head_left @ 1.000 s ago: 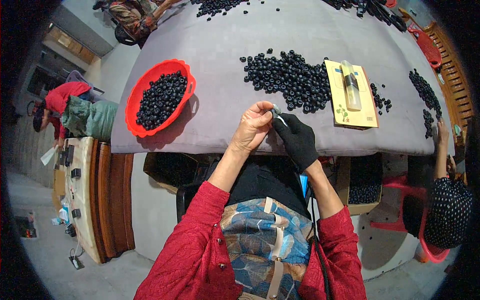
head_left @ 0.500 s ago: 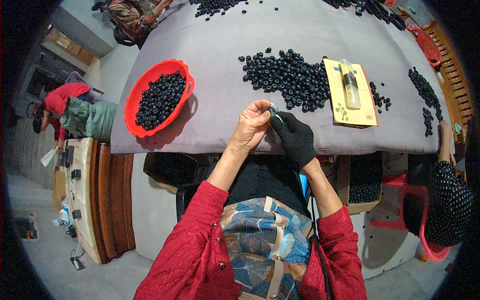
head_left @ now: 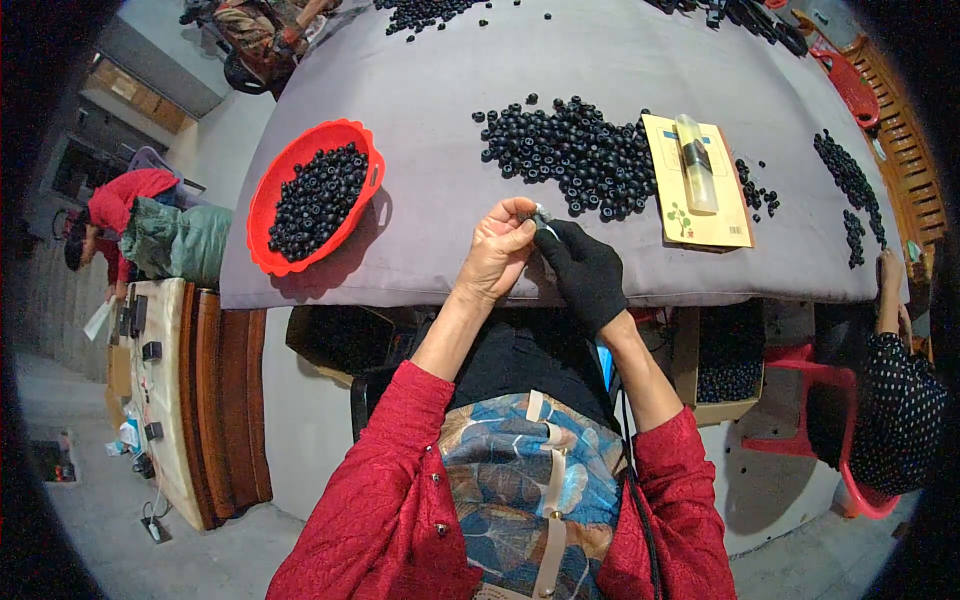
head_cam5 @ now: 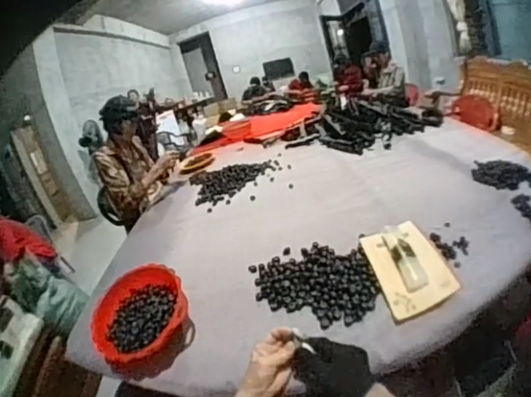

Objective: The person assembles small black plastic components by hand at a workbench.

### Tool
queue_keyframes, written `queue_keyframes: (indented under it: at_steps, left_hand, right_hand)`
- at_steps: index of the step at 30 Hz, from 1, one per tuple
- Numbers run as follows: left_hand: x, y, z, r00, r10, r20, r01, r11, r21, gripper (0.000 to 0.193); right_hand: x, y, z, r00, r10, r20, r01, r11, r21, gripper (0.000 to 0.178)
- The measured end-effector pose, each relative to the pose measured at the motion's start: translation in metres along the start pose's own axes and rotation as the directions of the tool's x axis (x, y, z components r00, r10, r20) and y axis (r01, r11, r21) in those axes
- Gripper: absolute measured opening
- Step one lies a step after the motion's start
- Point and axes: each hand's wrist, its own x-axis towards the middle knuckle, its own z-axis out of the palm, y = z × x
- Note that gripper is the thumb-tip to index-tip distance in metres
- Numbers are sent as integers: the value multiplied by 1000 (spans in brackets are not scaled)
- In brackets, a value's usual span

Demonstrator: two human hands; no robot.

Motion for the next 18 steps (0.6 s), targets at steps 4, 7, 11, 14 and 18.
queue_keyframes:
  at_steps: [4,7,11,14,18]
  left_hand:
    - [1,-1,-3,1000,0,-17,0,1000,19,22]
    - [1,-1,1,1000,7,0,-7,1000,27,23]
    - [1,0,0,1000,2,24,-3,999,36,24]
    - [-1,1,1,1000,17,8,-17,998,66,26]
    - [-1,0,5,1000,13,-16,-13,1000,28,28]
  right_hand:
    - [0,-7,-3,999,37,24,-36,999,-19,28]
    - [0,-2,-2,1000,13,13,-12,1000,-18,28]
    - [1,1,-2,1000,13,25,-12,999,-37,28]
    - [1,6,-2,987,-161,-4,160,982,-98,22]
    - [0,2,-6,995,-96,9,95,994,50,24]
